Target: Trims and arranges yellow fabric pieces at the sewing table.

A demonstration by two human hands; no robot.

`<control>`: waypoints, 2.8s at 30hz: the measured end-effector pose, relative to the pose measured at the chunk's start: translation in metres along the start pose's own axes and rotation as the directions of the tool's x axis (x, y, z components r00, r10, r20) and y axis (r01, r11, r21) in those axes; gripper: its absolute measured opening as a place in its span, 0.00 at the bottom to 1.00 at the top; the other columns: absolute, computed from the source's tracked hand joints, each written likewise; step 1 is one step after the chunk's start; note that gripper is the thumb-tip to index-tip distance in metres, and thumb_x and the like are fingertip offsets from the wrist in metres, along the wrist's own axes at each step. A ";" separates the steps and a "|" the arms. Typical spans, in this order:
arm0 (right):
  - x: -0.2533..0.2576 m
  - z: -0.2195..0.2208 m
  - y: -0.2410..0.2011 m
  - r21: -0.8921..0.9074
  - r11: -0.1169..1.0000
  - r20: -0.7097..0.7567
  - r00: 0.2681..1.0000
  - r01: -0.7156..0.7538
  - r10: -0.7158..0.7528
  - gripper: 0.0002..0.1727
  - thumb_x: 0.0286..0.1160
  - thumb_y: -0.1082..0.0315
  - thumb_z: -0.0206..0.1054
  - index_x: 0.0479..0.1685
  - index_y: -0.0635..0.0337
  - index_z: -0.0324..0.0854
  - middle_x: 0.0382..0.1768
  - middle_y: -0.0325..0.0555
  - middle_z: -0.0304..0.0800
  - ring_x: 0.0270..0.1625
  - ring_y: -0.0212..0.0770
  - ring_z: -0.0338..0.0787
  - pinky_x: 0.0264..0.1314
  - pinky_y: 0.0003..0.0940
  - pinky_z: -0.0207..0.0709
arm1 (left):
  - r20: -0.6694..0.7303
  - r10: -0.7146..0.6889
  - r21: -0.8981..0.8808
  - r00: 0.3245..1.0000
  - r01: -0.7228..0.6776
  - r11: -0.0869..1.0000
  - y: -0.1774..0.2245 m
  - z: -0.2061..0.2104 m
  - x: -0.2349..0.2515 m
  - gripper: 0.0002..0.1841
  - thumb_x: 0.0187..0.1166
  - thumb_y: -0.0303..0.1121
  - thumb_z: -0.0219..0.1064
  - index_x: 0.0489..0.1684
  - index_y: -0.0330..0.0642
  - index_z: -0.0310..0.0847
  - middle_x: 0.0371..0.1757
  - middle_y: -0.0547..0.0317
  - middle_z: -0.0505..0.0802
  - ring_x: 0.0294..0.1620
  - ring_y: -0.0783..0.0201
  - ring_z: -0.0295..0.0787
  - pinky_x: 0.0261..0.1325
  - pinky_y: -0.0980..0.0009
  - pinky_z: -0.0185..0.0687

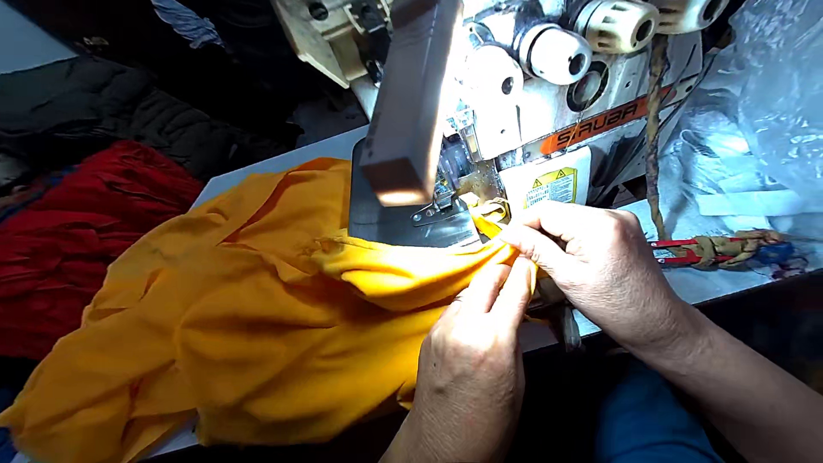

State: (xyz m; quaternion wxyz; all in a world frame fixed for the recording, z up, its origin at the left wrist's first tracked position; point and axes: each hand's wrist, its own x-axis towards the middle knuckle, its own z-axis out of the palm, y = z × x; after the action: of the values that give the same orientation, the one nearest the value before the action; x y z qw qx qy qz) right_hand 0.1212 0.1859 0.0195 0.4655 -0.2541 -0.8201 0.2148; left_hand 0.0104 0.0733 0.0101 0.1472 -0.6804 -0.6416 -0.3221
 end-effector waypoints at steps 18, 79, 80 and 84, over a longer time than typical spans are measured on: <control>-0.058 0.003 -0.020 0.513 0.857 0.071 0.997 -0.049 0.015 0.06 0.79 0.67 0.67 0.40 0.52 0.91 0.39 0.31 0.89 0.47 0.22 0.88 0.53 0.14 0.83 | 0.006 -0.024 -0.051 1.000 0.024 0.998 -0.041 -0.058 -0.034 0.15 0.85 0.39 0.60 0.30 0.45 0.88 0.34 0.63 0.93 0.41 0.79 0.87 0.47 0.88 0.77; -0.069 0.025 0.004 0.472 0.881 0.170 0.984 -0.034 -0.053 0.05 0.75 0.69 0.69 0.36 0.54 0.91 0.43 0.34 0.90 0.52 0.26 0.90 0.55 0.15 0.84 | -0.136 -0.391 -0.469 0.910 0.289 0.835 -0.045 -0.002 -0.078 0.07 0.72 0.26 0.70 0.39 0.45 0.96 0.42 0.64 0.89 0.46 0.80 0.86 0.51 0.89 0.82; -0.069 0.025 0.006 0.485 0.874 0.167 0.985 -0.038 -0.050 0.05 0.75 0.68 0.68 0.36 0.53 0.90 0.43 0.34 0.90 0.53 0.27 0.90 0.56 0.16 0.84 | -0.145 -0.383 -0.451 0.912 0.284 0.846 -0.045 -0.002 -0.078 0.07 0.73 0.27 0.70 0.39 0.44 0.96 0.42 0.64 0.89 0.46 0.80 0.86 0.52 0.89 0.82; -0.071 0.023 0.008 0.562 0.823 0.176 0.984 -0.085 -0.019 0.06 0.80 0.62 0.66 0.39 0.48 0.88 0.42 0.30 0.91 0.51 0.26 0.91 0.56 0.18 0.85 | -0.182 -0.274 -0.272 0.944 0.219 0.937 -0.050 -0.010 -0.076 0.07 0.78 0.32 0.70 0.40 0.42 0.95 0.40 0.60 0.92 0.47 0.80 0.88 0.55 0.89 0.81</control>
State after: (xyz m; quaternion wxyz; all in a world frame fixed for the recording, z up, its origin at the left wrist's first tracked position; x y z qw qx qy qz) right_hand 0.1339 0.1457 -0.0432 0.4429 -0.0988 -0.7520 0.4780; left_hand -0.0381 0.0142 -0.0406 0.0885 -0.5678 -0.6570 -0.4881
